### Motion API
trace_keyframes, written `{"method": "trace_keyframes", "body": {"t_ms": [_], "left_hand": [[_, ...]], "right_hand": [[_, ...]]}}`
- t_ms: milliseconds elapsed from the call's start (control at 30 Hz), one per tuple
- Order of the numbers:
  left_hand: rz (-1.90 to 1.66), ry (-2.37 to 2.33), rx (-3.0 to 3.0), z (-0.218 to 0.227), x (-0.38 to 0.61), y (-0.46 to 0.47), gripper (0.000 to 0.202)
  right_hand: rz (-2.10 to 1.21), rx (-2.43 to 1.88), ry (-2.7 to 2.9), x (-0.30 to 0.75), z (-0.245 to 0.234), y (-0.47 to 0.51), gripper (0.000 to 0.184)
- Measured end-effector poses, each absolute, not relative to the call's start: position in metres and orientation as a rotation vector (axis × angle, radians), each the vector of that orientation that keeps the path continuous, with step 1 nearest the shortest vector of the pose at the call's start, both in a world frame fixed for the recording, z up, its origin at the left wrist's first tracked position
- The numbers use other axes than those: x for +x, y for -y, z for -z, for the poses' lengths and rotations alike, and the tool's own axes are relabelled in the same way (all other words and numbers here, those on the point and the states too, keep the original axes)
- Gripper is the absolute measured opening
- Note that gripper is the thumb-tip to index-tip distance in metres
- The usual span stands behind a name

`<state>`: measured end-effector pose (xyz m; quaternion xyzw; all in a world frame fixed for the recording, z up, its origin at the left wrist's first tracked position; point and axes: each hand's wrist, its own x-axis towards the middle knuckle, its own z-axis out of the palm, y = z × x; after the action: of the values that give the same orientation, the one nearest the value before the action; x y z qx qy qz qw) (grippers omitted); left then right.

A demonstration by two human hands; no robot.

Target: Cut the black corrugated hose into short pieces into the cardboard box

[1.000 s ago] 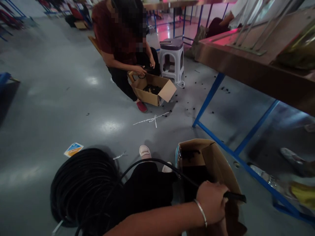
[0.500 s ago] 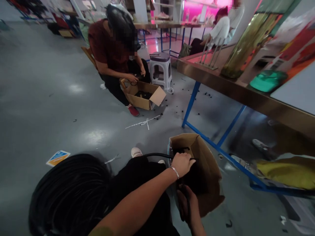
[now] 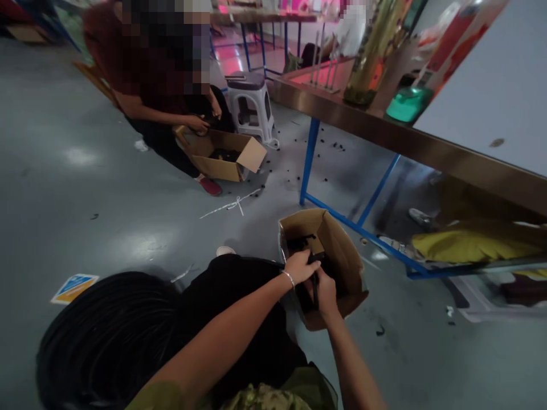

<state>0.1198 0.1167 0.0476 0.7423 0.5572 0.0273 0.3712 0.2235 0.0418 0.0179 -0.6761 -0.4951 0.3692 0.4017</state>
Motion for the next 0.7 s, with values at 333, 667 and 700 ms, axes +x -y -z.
{"method": "trace_keyframes", "body": {"t_ms": [333, 667, 700], "left_hand": [[-0.158, -1.44, 1.843, -0.04, 0.117, -0.136, 0.023], [-0.214, -1.321, 1.967, -0.039, 0.112, -0.145, 0.043], [-0.224, -1.316, 2.008, -0.038, 0.111, -0.147, 0.035]], "right_hand": [[-1.531, -1.382, 0.792, 0.23, -0.01, -0.037, 0.067], [-1.427, -1.332, 0.414, 0.24, 0.015, -0.007, 0.067], [-1.409, -1.363, 0.458, 0.243, 0.015, -0.003, 0.066]]}}
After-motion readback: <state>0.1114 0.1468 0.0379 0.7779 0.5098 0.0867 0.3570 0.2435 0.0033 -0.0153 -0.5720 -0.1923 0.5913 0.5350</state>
